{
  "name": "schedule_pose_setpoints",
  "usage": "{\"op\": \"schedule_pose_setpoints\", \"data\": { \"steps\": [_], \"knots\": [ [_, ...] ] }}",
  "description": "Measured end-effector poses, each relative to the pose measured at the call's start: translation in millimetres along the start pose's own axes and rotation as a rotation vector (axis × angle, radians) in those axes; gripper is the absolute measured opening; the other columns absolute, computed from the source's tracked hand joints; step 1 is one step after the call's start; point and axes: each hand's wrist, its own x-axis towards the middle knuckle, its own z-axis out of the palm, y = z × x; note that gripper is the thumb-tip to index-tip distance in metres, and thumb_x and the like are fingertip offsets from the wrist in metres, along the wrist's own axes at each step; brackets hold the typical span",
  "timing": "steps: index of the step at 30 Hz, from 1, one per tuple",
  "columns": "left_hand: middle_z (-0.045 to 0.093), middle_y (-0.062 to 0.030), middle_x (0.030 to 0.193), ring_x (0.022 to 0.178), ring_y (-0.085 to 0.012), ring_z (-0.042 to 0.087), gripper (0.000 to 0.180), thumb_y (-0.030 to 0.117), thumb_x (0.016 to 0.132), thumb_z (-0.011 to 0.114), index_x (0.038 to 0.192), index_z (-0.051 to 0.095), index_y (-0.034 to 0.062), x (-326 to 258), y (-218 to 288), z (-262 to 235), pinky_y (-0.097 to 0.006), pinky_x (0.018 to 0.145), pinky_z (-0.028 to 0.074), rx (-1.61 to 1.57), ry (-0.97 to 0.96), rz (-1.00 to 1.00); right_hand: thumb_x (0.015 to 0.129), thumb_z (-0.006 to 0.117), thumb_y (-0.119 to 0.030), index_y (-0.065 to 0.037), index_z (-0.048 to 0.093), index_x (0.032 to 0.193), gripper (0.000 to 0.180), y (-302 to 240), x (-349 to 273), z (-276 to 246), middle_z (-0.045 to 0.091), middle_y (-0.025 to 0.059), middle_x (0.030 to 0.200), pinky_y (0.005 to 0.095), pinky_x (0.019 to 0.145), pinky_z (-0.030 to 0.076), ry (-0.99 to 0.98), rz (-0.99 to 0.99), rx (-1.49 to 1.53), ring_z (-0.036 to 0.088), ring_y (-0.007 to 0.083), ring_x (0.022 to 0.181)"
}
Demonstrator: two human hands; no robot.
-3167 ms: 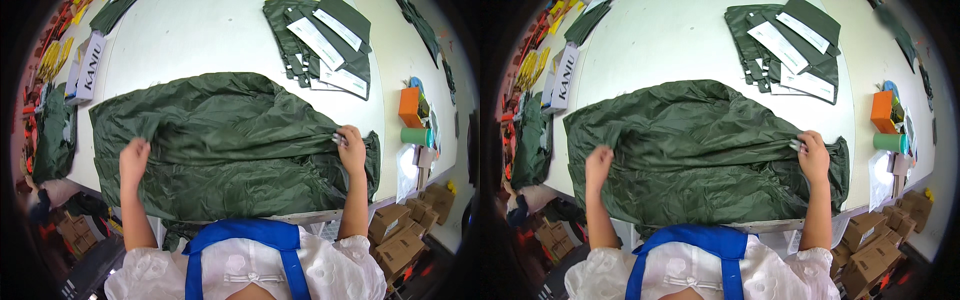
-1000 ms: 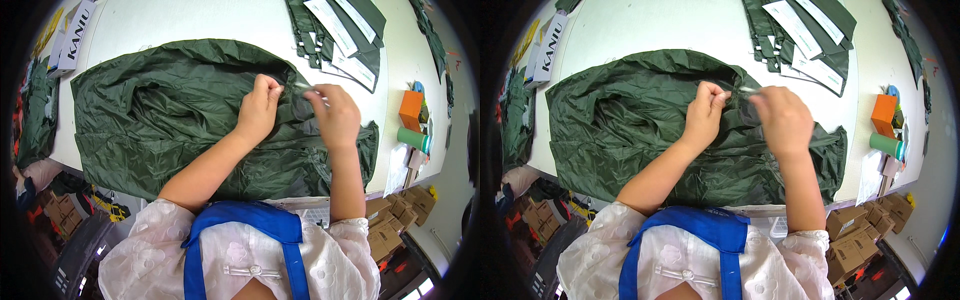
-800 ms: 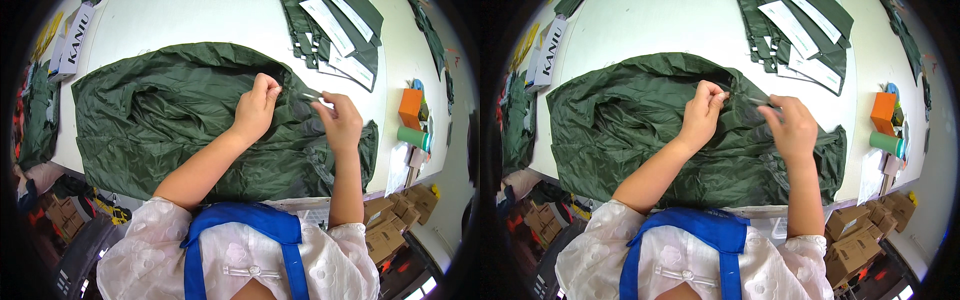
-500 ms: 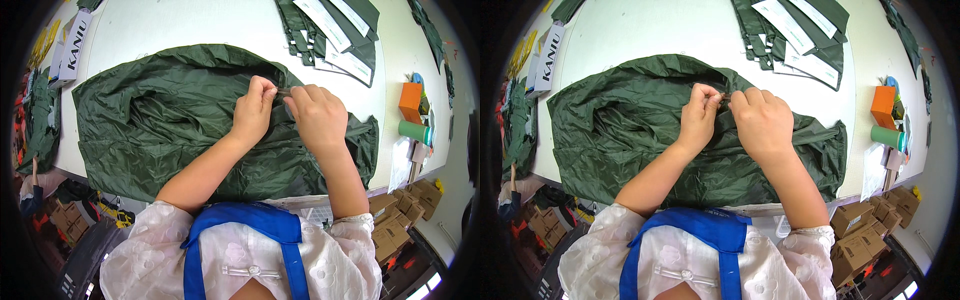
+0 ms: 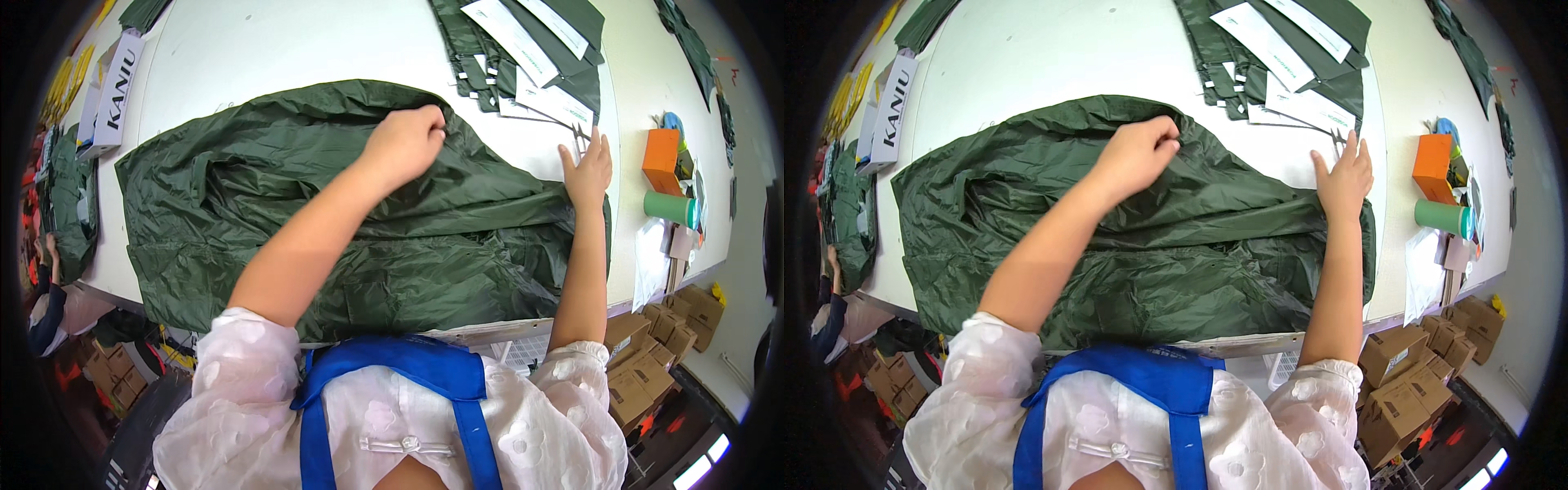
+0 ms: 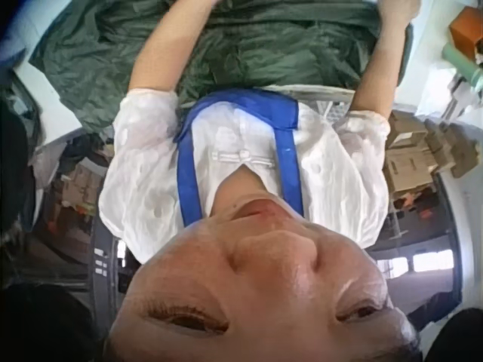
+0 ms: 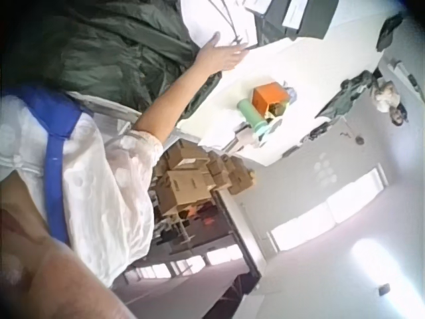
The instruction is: The person trims excess threads and fabric from a green jacket using small scissors. They repeatedly unfold, cut, and refold the jacket on a white table, handling the garment one at a time.
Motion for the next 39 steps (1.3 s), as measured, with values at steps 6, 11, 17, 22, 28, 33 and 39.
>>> {"op": "schedule_pose_setpoints", "data": {
  "steps": [6,11,17,22,28,33,39],
  "knots": [
    [0.056,-0.0062,0.086,0.077,-0.0162,0.049,0.018,0.02,0.093,0.05,0.107,0.052,0.0092,58,-23,-10,-0.031,0.072,0.043,-0.077,-0.249,-0.102,0.064,0.075,-0.013,-0.014,0.05,0.126,0.067,-18,-37,-66,0.055,0.0126,0.115,0.0421,0.093,0.041,-0.472,-0.388,0.532,0.052,0.032,0.109],
    [0.055,0.0003,0.084,0.074,-0.0117,0.047,0.018,0.024,0.096,0.048,0.108,0.054,0.0121,96,-23,-25,-0.028,0.067,0.042,-0.125,-0.411,-0.319,0.059,0.061,-0.002,-0.01,0.062,0.078,0.021,28,-59,-64,0.045,0.0054,0.07,0.0343,0.054,0.04,0.187,-0.541,0.404,0.048,0.0232,0.063],
    [0.064,-0.0134,0.089,0.086,-0.0275,0.061,0.023,0.026,0.086,0.062,0.102,0.056,0.0097,133,-42,24,-0.036,0.078,0.047,0.164,-0.157,0.021,0.07,0.063,-0.006,-0.009,0.056,0.084,0.016,15,-70,-63,0.056,0.0071,0.084,0.0375,0.073,0.042,-0.742,-0.504,0.248,0.055,0.0285,0.085],
    [0.063,-0.014,0.1,0.095,-0.0288,0.06,0.034,0.027,0.084,0.065,0.11,0.053,0.0077,115,-50,20,-0.036,0.085,0.046,0.0,-0.027,-0.022,0.084,0.063,-0.023,-0.011,0.053,0.125,0.044,-85,-14,-80,0.053,0.0132,0.125,0.0439,0.101,0.035,-0.389,-0.377,0.822,0.048,0.0323,0.117],
    [0.048,-0.0179,0.13,0.121,-0.0333,0.044,0.055,0.024,0.078,0.071,0.125,0.049,0.0062,-13,-62,-105,-0.042,0.1,0.036,0.513,0.685,0.159,0.087,0.052,-0.053,-0.028,0.041,0.139,0.059,-136,-34,20,0.029,0.0038,0.15,0.0589,0.11,0.013,-0.324,-0.586,0.318,0.02,0.0342,0.139],
    [0.038,-0.0181,0.137,0.12,-0.0325,0.042,0.07,0.031,0.079,0.073,0.133,0.038,0.0042,-134,-185,-161,-0.041,0.096,0.038,-0.094,0.742,-0.361,0.083,0.061,-0.045,-0.022,0.049,0.134,0.057,-146,-26,8,0.03,0.0072,0.15,0.057,0.11,0.013,-0.443,-0.528,0.372,0.02,0.0346,0.139],
    [0.059,-0.0041,0.089,0.082,-0.0122,0.057,0.012,0.003,0.084,0.061,0.096,0.06,0.0014,-158,-123,-141,-0.028,0.074,0.047,-0.168,0.877,-0.094,0.087,0.061,-0.014,-0.004,0.057,0.114,0.029,-258,-47,-108,0.061,0.0082,0.107,0.0311,0.077,0.049,-0.574,-0.125,1.467,0.06,0.0162,0.092]
  ]
}}
